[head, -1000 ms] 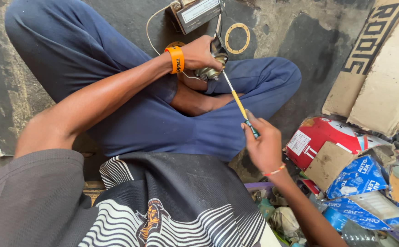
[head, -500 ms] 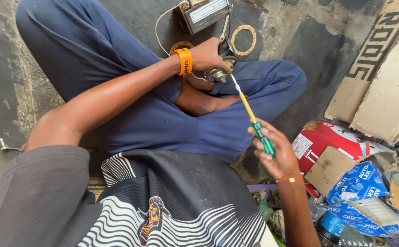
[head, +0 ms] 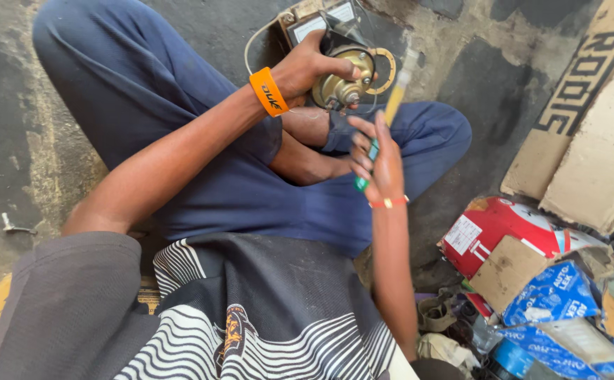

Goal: The person sits on the floor and uses a screwdriver to adjust a small electrical component, likely a starter motor or solenoid. They connect wires to a battery and repeatedly tighten or loosen a central screw while holding the component steady.

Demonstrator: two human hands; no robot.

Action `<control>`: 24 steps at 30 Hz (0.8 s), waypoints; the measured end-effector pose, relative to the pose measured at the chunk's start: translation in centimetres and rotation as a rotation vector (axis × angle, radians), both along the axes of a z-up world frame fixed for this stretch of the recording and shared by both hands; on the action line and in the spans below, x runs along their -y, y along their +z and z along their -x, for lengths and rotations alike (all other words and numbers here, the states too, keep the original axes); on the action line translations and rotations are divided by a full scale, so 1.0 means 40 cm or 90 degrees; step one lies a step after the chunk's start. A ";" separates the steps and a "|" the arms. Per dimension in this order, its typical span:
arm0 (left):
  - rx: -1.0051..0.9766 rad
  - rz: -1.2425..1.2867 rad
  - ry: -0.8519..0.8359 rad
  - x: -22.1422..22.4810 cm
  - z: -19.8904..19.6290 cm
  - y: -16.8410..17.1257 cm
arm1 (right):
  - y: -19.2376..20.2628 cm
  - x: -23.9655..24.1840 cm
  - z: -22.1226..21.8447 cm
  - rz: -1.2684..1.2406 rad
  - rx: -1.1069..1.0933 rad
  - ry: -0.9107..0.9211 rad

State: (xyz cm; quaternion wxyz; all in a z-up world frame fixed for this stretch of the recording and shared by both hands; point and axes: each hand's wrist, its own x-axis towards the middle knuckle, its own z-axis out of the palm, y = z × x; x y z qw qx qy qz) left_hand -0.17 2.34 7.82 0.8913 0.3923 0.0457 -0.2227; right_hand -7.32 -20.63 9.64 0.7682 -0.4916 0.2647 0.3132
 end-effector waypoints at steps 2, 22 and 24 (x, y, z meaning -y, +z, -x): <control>0.046 -0.076 0.042 -0.003 -0.008 -0.004 | -0.029 -0.058 -0.027 -0.026 0.047 -0.027; 0.060 -0.033 0.155 -0.028 -0.039 0.002 | 0.029 -0.162 -0.072 -0.071 0.240 -0.084; 0.055 -0.026 0.174 -0.030 -0.041 0.001 | 0.043 -0.164 -0.077 -0.017 0.234 -0.083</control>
